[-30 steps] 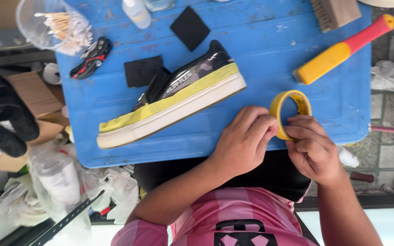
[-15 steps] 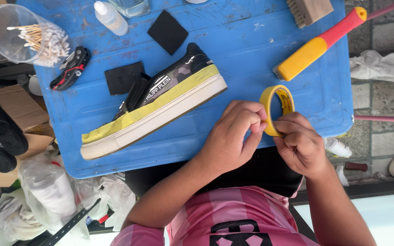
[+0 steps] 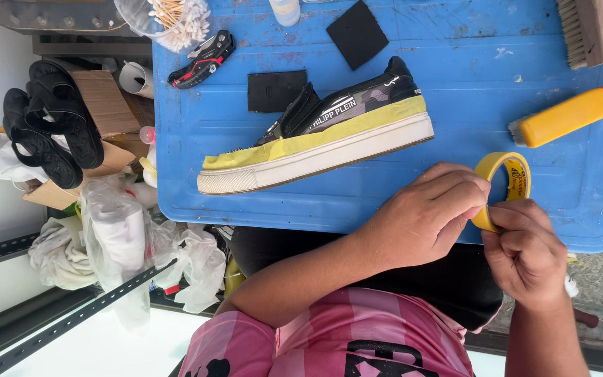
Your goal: The person applies yellow masking tape around the midsole of a black slip-on shoe. They smooth the tape along the side, wrap it around the toe and heel, and press it down to secure it. The shoe is rotated to access different areas while the tape is applied.
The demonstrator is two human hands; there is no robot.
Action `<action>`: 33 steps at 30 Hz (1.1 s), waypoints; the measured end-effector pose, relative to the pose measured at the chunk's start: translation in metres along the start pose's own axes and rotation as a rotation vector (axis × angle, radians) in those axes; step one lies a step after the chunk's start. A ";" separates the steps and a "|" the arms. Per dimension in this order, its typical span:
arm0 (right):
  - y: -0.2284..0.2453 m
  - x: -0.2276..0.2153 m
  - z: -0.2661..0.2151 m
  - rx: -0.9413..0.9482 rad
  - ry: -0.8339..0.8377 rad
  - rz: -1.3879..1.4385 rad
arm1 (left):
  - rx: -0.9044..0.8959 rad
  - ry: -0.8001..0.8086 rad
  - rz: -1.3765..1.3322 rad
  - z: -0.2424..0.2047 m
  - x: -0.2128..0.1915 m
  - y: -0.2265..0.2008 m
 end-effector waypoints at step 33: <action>0.000 -0.005 0.010 0.022 -0.022 0.053 | 0.082 -0.036 -0.073 0.001 -0.002 0.004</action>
Point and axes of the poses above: each hand's wrist, its own z-axis towards the middle knuckle, its own x-axis out of the palm, y = z × x, the point moved 8 cm from there along z, towards the middle knuckle, and after that the axes turned 7 degrees about -y, right-handed, at the moved point
